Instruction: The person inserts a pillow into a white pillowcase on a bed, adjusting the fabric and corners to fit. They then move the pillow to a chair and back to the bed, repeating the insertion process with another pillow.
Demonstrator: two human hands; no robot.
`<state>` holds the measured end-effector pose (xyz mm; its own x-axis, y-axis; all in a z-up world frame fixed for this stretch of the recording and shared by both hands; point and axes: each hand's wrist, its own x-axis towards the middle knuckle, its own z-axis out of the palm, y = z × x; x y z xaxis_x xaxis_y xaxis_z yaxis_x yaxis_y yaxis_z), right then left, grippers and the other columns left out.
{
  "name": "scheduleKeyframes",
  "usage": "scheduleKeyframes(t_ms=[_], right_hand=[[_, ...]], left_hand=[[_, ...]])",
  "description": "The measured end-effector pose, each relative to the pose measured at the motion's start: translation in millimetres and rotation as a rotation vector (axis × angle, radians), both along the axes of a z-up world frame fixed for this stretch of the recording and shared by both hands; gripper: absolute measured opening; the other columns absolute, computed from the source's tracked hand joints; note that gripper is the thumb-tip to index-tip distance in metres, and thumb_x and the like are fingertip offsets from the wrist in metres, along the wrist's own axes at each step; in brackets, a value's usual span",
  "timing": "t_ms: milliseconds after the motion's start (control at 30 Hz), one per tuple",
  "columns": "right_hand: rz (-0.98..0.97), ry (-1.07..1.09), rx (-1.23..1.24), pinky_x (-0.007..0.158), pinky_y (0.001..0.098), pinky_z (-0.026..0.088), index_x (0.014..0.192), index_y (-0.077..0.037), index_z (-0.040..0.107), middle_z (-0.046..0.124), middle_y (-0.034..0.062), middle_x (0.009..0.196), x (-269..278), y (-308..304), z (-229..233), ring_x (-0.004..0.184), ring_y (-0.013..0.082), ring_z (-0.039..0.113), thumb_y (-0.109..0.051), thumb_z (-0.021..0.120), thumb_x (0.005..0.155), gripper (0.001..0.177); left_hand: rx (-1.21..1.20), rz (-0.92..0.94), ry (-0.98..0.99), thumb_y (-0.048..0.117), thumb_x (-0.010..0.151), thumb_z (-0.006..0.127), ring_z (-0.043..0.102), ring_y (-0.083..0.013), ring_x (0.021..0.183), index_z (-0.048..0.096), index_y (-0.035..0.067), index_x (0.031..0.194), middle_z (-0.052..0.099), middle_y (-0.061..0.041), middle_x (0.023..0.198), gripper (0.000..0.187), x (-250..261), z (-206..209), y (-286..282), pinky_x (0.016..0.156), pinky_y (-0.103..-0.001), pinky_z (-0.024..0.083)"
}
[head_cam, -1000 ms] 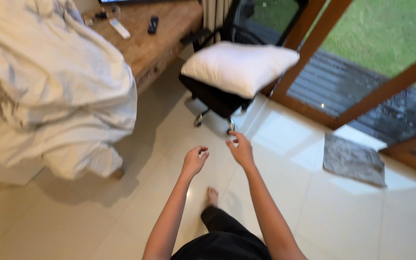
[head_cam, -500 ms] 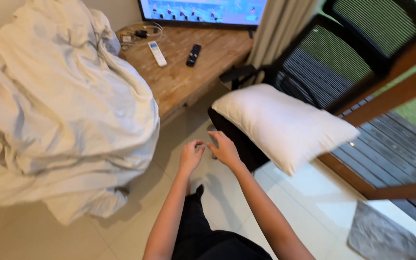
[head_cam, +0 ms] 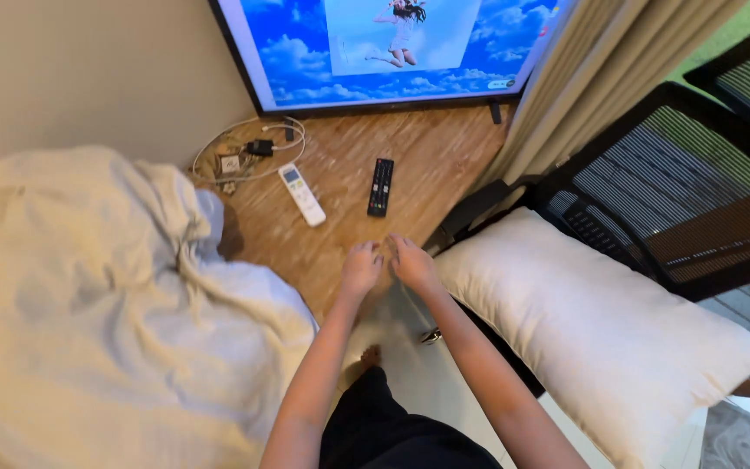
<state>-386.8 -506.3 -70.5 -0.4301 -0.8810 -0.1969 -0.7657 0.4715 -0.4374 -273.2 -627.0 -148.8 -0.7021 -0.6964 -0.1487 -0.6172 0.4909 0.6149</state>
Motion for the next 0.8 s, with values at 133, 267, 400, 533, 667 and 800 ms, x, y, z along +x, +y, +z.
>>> scheduleKeyframes(t_ms=[133,267,400,533,667,800], right_hand=[[-0.051,0.144,0.109,0.097,0.0501,0.068,0.173,-0.025,0.04,0.068,0.0127,0.124,-29.6,-65.6,-33.1,0.117,0.0365,0.078,-0.016,0.062,0.107,0.07],[-0.063,0.104,0.227,0.102,0.0534,0.065,0.177,-0.029,0.033,0.065,0.0154,0.138,-51.6,-110.0,-42.7,0.128,0.0393,0.073,-0.018,0.065,0.107,0.078],[-0.071,0.084,0.275,0.103,0.0584,0.064,0.178,-0.032,0.033,0.063,0.0198,0.141,-59.0,-127.0,-38.2,0.131,0.0443,0.071,-0.014,0.059,0.109,0.076],[-0.074,0.133,0.294,0.101,0.0576,0.064,0.179,-0.035,0.031,0.063,0.0186,0.139,-72.9,-137.6,-85.2,0.133,0.0427,0.069,-0.014,0.064,0.107,0.082],[-0.081,0.189,0.287,0.098,0.0565,0.065,0.176,-0.034,0.036,0.066,0.0149,0.138,-74.3,-145.5,-88.4,0.132,0.0384,0.069,-0.012,0.063,0.107,0.077],[-0.117,0.168,0.217,0.099,0.0571,0.065,0.171,-0.035,0.04,0.065,0.0116,0.139,-87.7,-140.8,-102.3,0.133,0.0374,0.068,-0.014,0.06,0.108,0.07]], left_hand=[[-0.11,-0.058,-0.184,0.026,0.107,0.073,0.064,-0.0433,0.139,0.057,0.008,0.158,0.064,-0.021,0.148,0.057,-34.2,27.5,-34.3,0.111,-0.055,0.062],[-0.085,-0.093,-0.256,0.021,0.104,0.074,0.048,-0.0413,0.15,0.038,0.015,0.175,0.037,-0.02,0.173,0.08,-74.9,-13.4,-66.2,0.112,-0.056,0.057],[-0.156,-0.114,-0.331,0.015,0.109,0.062,0.046,-0.0368,0.148,0.038,0.016,0.175,0.036,-0.017,0.174,0.071,-89.5,-28.5,-79.4,0.114,-0.051,0.054],[-0.046,-0.157,-0.33,0.012,0.11,0.057,0.041,-0.0396,0.152,0.032,0.015,0.178,0.03,-0.019,0.178,0.073,-88.4,-14.9,-88.2,0.117,-0.056,0.049],[-0.109,-0.163,-0.351,0.019,0.096,0.074,0.04,-0.0377,0.152,0.03,0.014,0.178,0.029,-0.018,0.178,0.093,-94.2,-37.7,-93.1,0.112,-0.053,0.048],[-0.184,-0.135,-0.317,0.014,0.099,0.068,0.037,-0.0362,0.155,0.033,0.015,0.177,0.031,-0.017,0.179,0.086,-103.1,-33.8,-88.8,0.114,-0.051,0.047]])
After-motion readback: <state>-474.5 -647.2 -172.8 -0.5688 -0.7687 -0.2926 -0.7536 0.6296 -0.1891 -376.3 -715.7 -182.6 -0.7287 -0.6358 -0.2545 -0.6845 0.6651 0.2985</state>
